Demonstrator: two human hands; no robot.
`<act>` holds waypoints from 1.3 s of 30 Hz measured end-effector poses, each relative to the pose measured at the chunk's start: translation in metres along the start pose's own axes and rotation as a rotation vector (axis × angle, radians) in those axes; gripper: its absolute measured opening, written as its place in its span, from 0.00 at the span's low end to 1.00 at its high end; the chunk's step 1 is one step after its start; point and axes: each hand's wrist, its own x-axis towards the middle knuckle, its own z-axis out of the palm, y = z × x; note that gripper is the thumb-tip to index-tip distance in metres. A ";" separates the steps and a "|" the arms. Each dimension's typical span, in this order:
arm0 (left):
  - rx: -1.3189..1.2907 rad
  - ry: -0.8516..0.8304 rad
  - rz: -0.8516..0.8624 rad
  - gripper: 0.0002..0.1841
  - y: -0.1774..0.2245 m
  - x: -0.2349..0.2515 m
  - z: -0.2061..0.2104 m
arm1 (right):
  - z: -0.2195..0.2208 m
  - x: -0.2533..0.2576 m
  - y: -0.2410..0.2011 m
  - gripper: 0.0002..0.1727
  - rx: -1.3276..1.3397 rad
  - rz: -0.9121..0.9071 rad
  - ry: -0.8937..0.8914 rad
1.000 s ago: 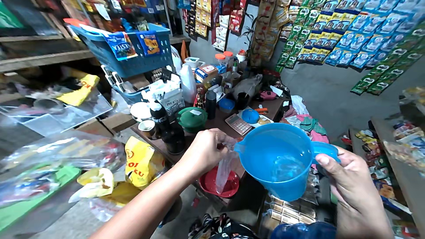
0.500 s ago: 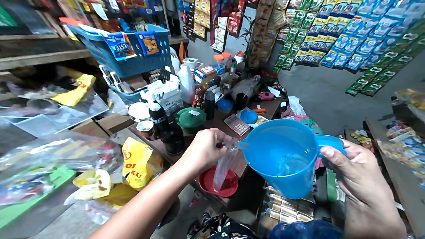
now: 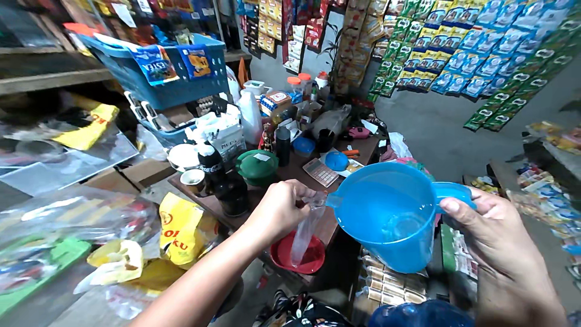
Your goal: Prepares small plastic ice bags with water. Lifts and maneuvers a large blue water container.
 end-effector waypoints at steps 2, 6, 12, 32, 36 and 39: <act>-0.019 -0.001 -0.010 0.09 -0.001 0.000 0.000 | 0.000 0.001 -0.002 0.14 -0.005 0.005 -0.004; -0.046 -0.018 -0.016 0.09 -0.003 0.000 0.000 | 0.002 0.002 -0.004 0.13 -0.016 0.010 -0.009; -0.057 -0.021 -0.035 0.11 -0.004 0.001 -0.001 | 0.001 0.007 -0.003 0.15 -0.021 0.017 -0.026; -0.082 -0.014 -0.034 0.11 -0.010 0.004 0.000 | -0.003 0.022 -0.012 0.15 -0.124 0.009 -0.097; -0.080 -0.017 -0.035 0.11 -0.010 0.005 0.000 | -0.003 0.024 -0.017 0.14 -0.133 0.038 -0.100; -0.089 -0.012 -0.032 0.10 -0.010 0.004 0.001 | -0.003 0.025 -0.019 0.14 -0.145 0.041 -0.107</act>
